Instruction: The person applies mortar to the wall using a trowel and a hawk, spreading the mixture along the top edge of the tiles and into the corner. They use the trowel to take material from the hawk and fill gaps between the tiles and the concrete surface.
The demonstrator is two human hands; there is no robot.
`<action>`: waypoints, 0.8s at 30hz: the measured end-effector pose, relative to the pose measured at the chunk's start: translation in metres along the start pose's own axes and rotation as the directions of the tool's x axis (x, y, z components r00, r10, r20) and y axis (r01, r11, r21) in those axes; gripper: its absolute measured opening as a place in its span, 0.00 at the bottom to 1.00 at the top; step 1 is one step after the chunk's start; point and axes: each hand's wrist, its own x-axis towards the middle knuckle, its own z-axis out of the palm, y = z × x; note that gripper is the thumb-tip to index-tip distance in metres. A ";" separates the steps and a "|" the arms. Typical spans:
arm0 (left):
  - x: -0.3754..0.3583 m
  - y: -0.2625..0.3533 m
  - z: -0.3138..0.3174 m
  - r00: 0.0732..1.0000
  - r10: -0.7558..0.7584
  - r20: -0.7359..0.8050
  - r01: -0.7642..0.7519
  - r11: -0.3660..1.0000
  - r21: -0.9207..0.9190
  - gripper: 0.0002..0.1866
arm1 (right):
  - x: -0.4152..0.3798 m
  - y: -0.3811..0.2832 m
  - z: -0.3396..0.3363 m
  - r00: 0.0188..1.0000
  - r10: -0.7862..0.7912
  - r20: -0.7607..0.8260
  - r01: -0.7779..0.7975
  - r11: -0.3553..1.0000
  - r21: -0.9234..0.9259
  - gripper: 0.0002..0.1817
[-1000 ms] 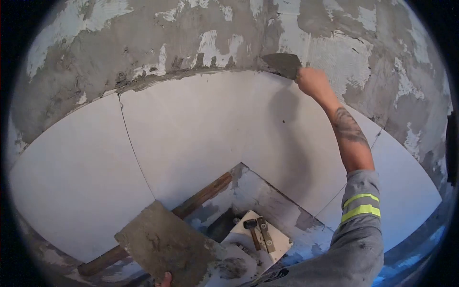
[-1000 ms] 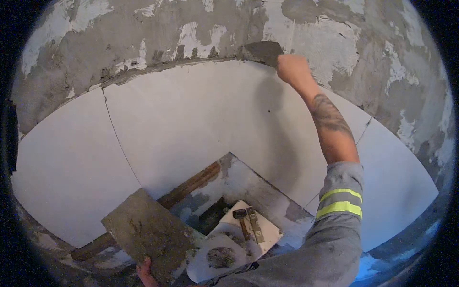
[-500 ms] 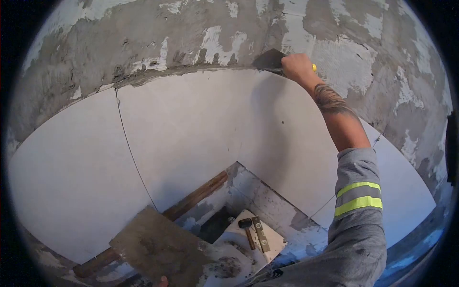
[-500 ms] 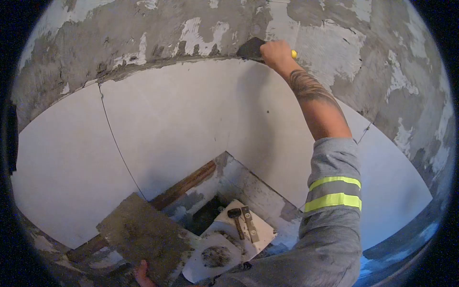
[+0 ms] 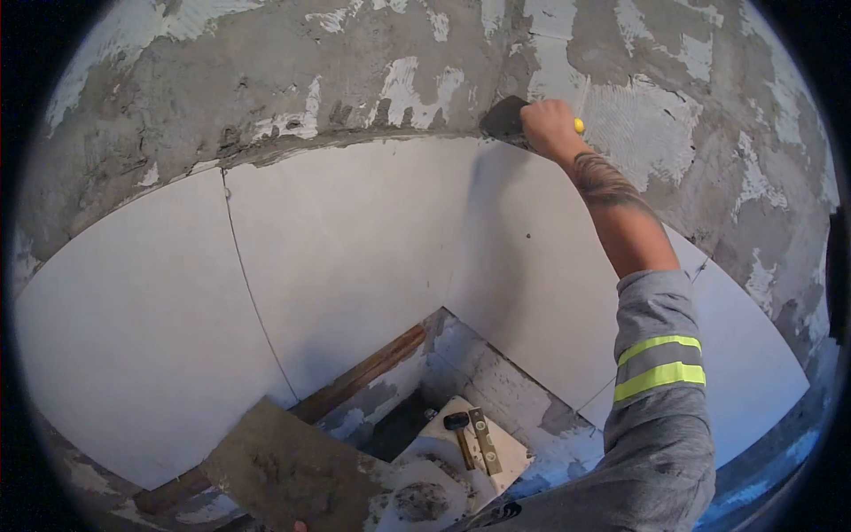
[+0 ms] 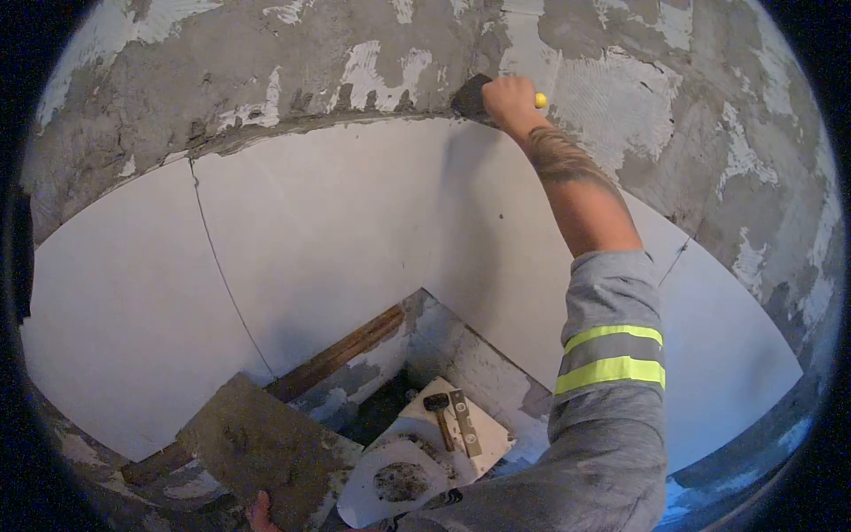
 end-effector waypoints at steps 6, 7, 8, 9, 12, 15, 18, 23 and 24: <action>0.000 -0.005 -0.002 0.999 0.021 -0.042 -0.016 0.991 0.131 0.31 | 0.003 -0.002 0.006 1.000 -0.001 -0.001 0.001 0.998 -0.065 0.08; -0.001 -0.006 -0.002 0.999 0.021 -0.044 -0.015 0.991 0.130 0.31 | 0.002 -0.003 0.009 1.000 -0.005 0.024 0.006 0.998 -0.069 0.08; -0.005 0.004 0.009 0.998 -0.025 -0.057 0.027 0.999 0.031 0.31 | 0.003 -0.004 0.011 0.999 -0.009 0.049 0.013 0.997 -0.073 0.07; -0.008 0.008 0.016 0.995 -0.072 -0.066 0.068 0.995 -0.068 0.30 | 0.004 -0.005 0.013 0.999 -0.011 0.047 0.015 0.997 -0.074 0.07; -0.002 -0.004 0.005 0.992 -0.078 -0.103 0.082 0.996 0.033 0.31 | 0.006 -0.006 0.017 0.998 0.045 0.052 -0.042 0.998 -0.053 0.07; -0.005 -0.001 0.009 0.998 -0.011 -0.070 0.014 0.999 0.041 0.30 | 0.008 0.000 0.008 0.997 0.062 0.036 -0.062 0.998 -0.014 0.08; 0.000 -0.003 0.006 0.996 -0.088 -0.018 0.087 0.994 -0.062 0.28 | 0.006 0.006 -0.001 0.998 0.050 0.046 -0.047 0.997 -0.063 0.08; 0.004 -0.005 0.007 0.995 -0.063 -0.075 0.065 0.998 0.027 0.30 | 0.000 -0.002 -0.003 0.996 0.023 0.089 -0.015 0.996 -0.087 0.07; 0.005 -0.002 0.010 0.991 -0.106 -0.087 0.101 0.993 -0.060 0.32 | 0.001 -0.004 -0.001 0.996 0.024 0.088 -0.016 0.996 -0.088 0.07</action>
